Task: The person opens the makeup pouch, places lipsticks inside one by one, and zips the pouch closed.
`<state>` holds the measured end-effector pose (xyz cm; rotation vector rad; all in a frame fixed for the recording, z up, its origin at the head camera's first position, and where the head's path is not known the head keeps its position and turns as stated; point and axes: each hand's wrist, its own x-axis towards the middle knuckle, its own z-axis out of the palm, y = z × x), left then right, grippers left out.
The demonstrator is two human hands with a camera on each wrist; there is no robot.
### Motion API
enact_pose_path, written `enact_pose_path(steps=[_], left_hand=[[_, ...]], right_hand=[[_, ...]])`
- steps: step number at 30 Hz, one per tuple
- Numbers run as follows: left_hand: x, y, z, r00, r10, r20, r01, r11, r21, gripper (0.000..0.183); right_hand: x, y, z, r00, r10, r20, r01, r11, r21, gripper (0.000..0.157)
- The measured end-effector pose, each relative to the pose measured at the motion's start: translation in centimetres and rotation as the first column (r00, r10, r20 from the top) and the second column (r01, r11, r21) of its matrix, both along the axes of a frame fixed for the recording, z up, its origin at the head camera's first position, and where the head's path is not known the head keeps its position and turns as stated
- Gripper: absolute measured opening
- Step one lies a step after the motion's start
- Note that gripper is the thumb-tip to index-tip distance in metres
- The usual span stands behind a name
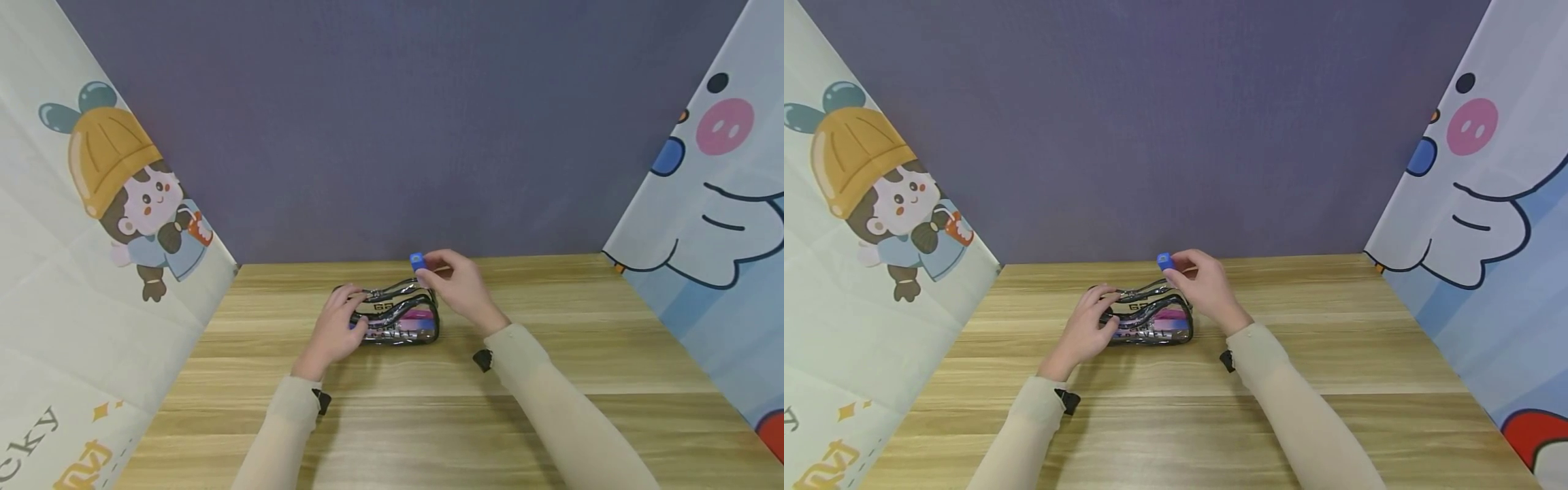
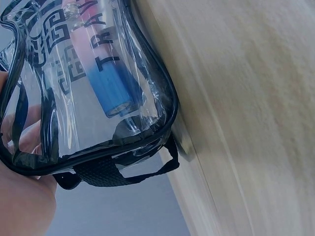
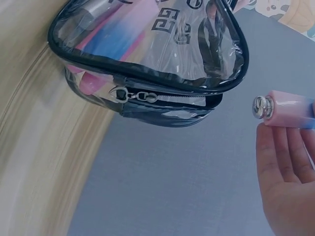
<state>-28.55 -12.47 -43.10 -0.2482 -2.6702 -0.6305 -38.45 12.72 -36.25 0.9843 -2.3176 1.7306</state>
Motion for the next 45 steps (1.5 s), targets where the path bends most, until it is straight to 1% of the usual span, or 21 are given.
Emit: enact_pose_path(steps=[3, 7, 14, 25, 33, 37, 41, 45], left_hand=[[-0.1, 0.0, 0.0, 1.0, 0.006, -0.001, -0.006, 1.0, -0.002, 0.048], [-0.3, 0.1, 0.0, 1.0, 0.009, -0.005, -0.009, 1.0, -0.003, 0.048], [-0.6, 0.2, -0.1, 1.0, 0.002, -0.028, -0.002, 1.0, 0.001, 0.047], [-1.0, 0.3, -0.1, 1.0, 0.019, -0.014, -0.019, 1.0, 0.0, 0.049], [-1.3, 0.5, 0.0, 0.999, 0.023, -0.023, -0.024, 1.0, -0.002, 0.049], [-1.5, 0.6, 0.0, 0.999, 0.031, -0.019, -0.031, 1.0, 0.001, 0.049], [-1.7, 0.7, 0.0, 0.999, 0.038, -0.008, -0.038, 0.999, 0.005, 0.048], [-1.9, 0.8, 0.0, 0.999, 0.042, -0.011, -0.042, 0.999, 0.011, 0.048]], right_hand=[[-0.2, -0.3, 0.2, 1.0, 0.009, -0.02, -0.009, 1.0, -0.004, 0.032], [-0.5, -0.7, 0.2, 0.999, 0.028, -0.017, -0.028, 0.999, -0.016, 0.031], [-0.9, -1.3, 0.0, 0.999, 0.049, 0.0, -0.049, 0.998, 0.031, 0.029], [-1.8, -2.2, -1.0, 0.998, 0.054, 0.031, -0.056, 0.996, 0.073, 0.028], [-2.1, -2.6, -1.7, 0.995, 0.089, 0.038, -0.091, 0.994, 0.064, 0.027], [-2.4, -2.7, -2.1, 0.995, 0.094, 0.04, -0.097, 0.992, 0.076, 0.025], [-2.6, -2.7, -2.4, 0.994, 0.103, 0.024, -0.105, 0.989, 0.101, 0.025], [-2.8, -2.8, -2.7, 0.992, 0.124, -0.02, -0.12, 0.981, 0.15, 0.025]])
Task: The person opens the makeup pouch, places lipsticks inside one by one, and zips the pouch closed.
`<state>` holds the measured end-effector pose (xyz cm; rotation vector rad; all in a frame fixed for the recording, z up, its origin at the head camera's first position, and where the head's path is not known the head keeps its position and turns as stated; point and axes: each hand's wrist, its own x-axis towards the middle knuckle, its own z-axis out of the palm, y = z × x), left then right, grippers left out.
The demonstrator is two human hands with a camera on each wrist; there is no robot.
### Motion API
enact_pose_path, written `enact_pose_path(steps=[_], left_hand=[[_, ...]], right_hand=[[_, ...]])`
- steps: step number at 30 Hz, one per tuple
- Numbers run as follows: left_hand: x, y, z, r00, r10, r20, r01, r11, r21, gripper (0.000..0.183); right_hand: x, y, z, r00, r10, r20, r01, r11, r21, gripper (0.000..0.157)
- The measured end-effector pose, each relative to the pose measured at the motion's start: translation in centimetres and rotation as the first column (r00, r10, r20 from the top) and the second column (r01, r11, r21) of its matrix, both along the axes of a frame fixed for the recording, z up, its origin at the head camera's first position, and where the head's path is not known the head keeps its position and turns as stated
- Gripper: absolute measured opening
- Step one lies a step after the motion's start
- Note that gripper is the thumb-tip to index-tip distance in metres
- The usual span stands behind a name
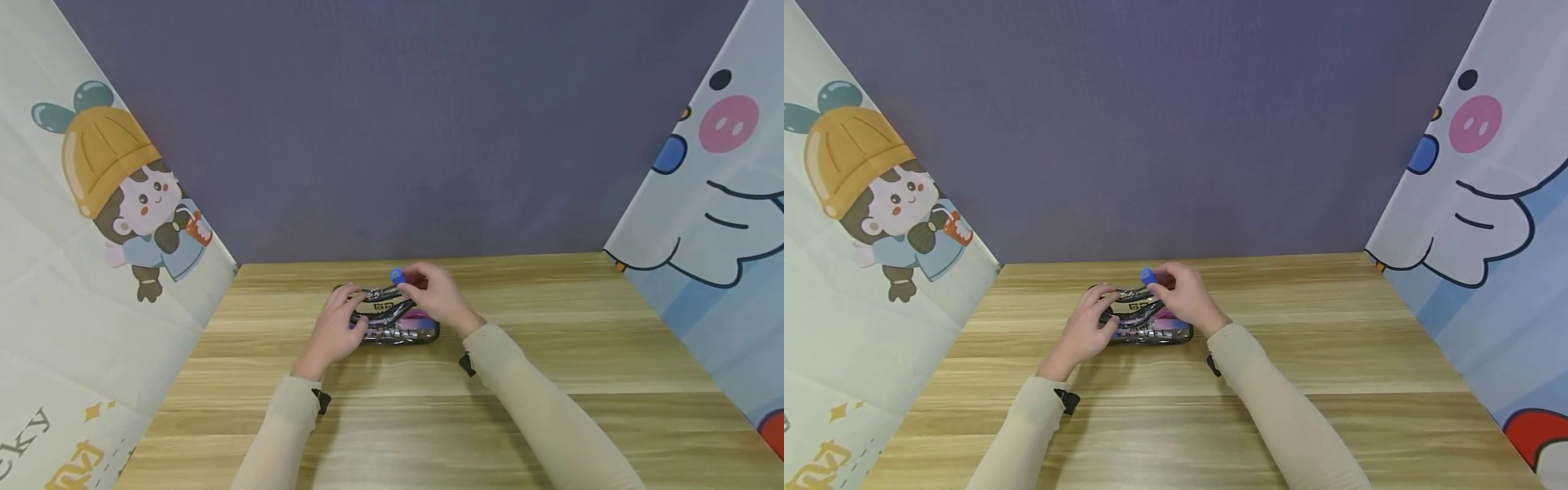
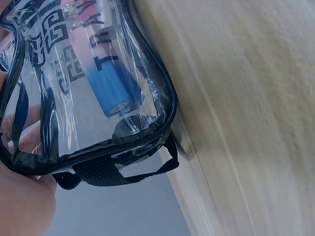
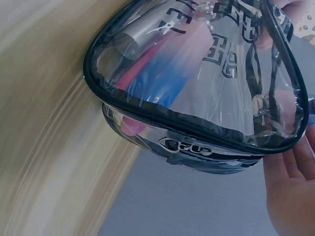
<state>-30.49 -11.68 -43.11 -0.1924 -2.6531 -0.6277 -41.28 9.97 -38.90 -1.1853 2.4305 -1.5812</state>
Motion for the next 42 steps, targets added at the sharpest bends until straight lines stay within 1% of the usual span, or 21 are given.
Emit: enact_pose_path(steps=[4, 8, 10, 13, 18, 23, 29, 33, 36, 39, 42], left_hand=[[-0.1, -0.1, -0.1, 1.0, -0.005, -0.012, 0.005, 1.0, 0.003, 0.048], [-0.1, -0.1, -0.2, 1.0, -0.013, -0.027, 0.014, 1.0, 0.002, 0.048], [-0.1, -0.1, -0.1, 0.999, -0.016, -0.03, 0.016, 1.0, 0.001, 0.048], [0.0, -0.1, -0.1, 1.0, -0.014, -0.024, 0.014, 1.0, 0.0, 0.048], [0.0, -0.1, -0.1, 1.0, -0.01, -0.019, 0.01, 1.0, -0.008, 0.047], [0.0, -0.1, -0.1, 1.0, -0.01, -0.015, 0.009, 1.0, -0.006, 0.046], [0.0, -0.1, -0.1, 1.0, -0.009, -0.014, 0.009, 1.0, 0.001, 0.046], [0.1, 0.0, 0.0, 0.999, -0.014, -0.029, 0.014, 1.0, 0.0, 0.046], [0.2, 0.0, 0.0, 1.0, -0.004, -0.017, 0.004, 1.0, -0.001, 0.047], [0.3, 0.0, 0.1, 1.0, 0.011, 0.009, -0.011, 1.0, -0.001, 0.048], [0.3, 0.0, 0.1, 1.0, 0.013, 0.018, -0.013, 1.0, -0.004, 0.047]], right_hand=[[0.0, -0.1, -0.2, 0.998, 0.023, -0.065, -0.018, 0.997, 0.079, 0.025], [0.3, -0.4, -0.2, 0.989, 0.024, -0.148, 0.003, 0.983, 0.184, 0.027], [0.5, -0.5, -0.1, 0.982, 0.022, -0.186, 0.02, 0.976, 0.219, 0.027], [0.7, -0.7, 0.0, 0.975, 0.027, -0.222, 0.028, 0.97, 0.242, 0.026], [0.7, -0.8, 0.0, 0.966, 0.032, -0.257, 0.036, 0.966, 0.255, 0.024], [0.6, -0.8, -0.1, 0.965, 0.03, -0.261, 0.036, 0.969, 0.246, 0.023], [0.9, -0.6, 0.4, 0.964, 0.027, -0.266, 0.033, 0.975, 0.221, 0.022], [1.0, -0.2, 0.8, 0.965, 0.0, -0.262, 0.051, 0.981, 0.189, 0.022], [0.9, 0.1, 1.0, 0.966, -0.019, -0.256, 0.06, 0.986, 0.154, 0.022], [0.6, 0.4, 1.2, 0.973, -0.042, -0.228, 0.069, 0.991, 0.111, 0.02], [0.3, 0.9, 1.3, 0.976, -0.088, -0.201, 0.104, 0.992, 0.07, 0.019]])
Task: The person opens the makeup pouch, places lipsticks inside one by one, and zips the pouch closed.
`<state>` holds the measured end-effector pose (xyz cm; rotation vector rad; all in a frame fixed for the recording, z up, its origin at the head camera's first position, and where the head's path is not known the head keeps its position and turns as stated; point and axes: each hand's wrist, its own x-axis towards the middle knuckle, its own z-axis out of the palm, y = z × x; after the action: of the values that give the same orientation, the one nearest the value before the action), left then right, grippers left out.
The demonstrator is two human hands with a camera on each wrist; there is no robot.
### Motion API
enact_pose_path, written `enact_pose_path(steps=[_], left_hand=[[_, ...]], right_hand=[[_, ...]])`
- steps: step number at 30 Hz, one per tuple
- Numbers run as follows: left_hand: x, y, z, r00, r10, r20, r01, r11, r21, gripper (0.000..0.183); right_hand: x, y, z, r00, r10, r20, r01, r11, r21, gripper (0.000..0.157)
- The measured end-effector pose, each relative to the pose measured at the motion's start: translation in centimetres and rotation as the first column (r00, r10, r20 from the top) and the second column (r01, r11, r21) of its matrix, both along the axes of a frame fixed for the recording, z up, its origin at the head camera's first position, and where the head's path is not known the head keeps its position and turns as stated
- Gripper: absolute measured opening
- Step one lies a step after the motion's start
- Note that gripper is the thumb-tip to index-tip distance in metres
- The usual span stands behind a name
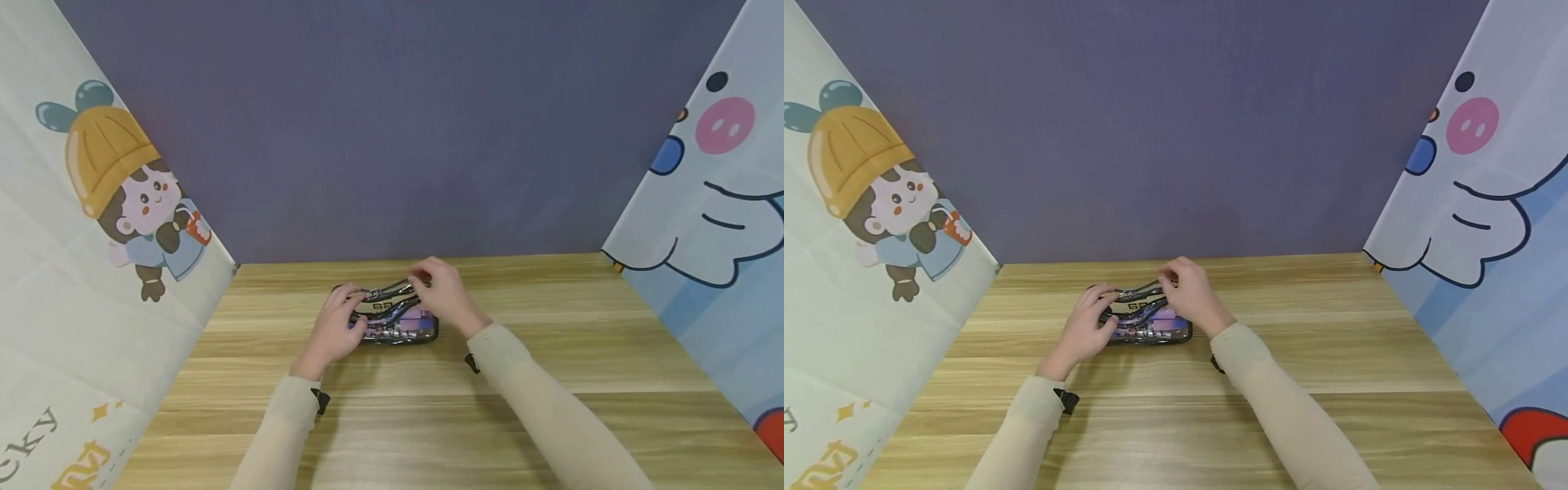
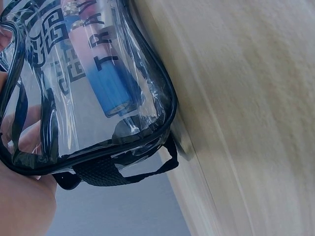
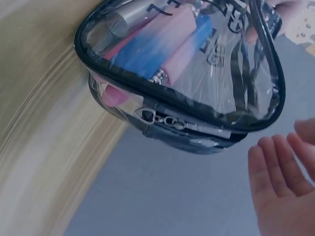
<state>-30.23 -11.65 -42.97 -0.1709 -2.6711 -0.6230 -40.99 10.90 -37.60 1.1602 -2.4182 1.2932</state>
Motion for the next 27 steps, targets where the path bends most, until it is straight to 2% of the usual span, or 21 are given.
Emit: enact_pose_path(steps=[6, 15, 21, 27], left_hand=[[0.0, -0.1, -0.1, 1.0, 0.004, 0.01, -0.004, 1.0, -0.003, 0.047], [0.0, 0.0, 0.0, 1.0, 0.0, 0.009, 0.0, 1.0, 0.0, 0.047], [0.1, 0.0, 0.1, 1.0, -0.002, 0.013, 0.002, 1.0, 0.008, 0.05], [0.1, 0.0, 0.1, 1.0, -0.005, 0.013, 0.005, 1.0, 0.003, 0.05]], right_hand=[[-0.8, 0.9, -0.3, 0.996, -0.071, 0.059, 0.073, 0.996, -0.04, 0.021], [-1.2, 2.2, -1.1, 0.977, -0.125, 0.171, 0.131, 0.991, -0.024, 0.024], [-1.3, 2.7, -2.1, 0.96, -0.144, 0.242, 0.147, 0.989, 0.009, 0.023], [-1.4, 3.1, -3.4, 0.954, -0.141, 0.265, 0.146, 0.989, 0.003, 0.021]])
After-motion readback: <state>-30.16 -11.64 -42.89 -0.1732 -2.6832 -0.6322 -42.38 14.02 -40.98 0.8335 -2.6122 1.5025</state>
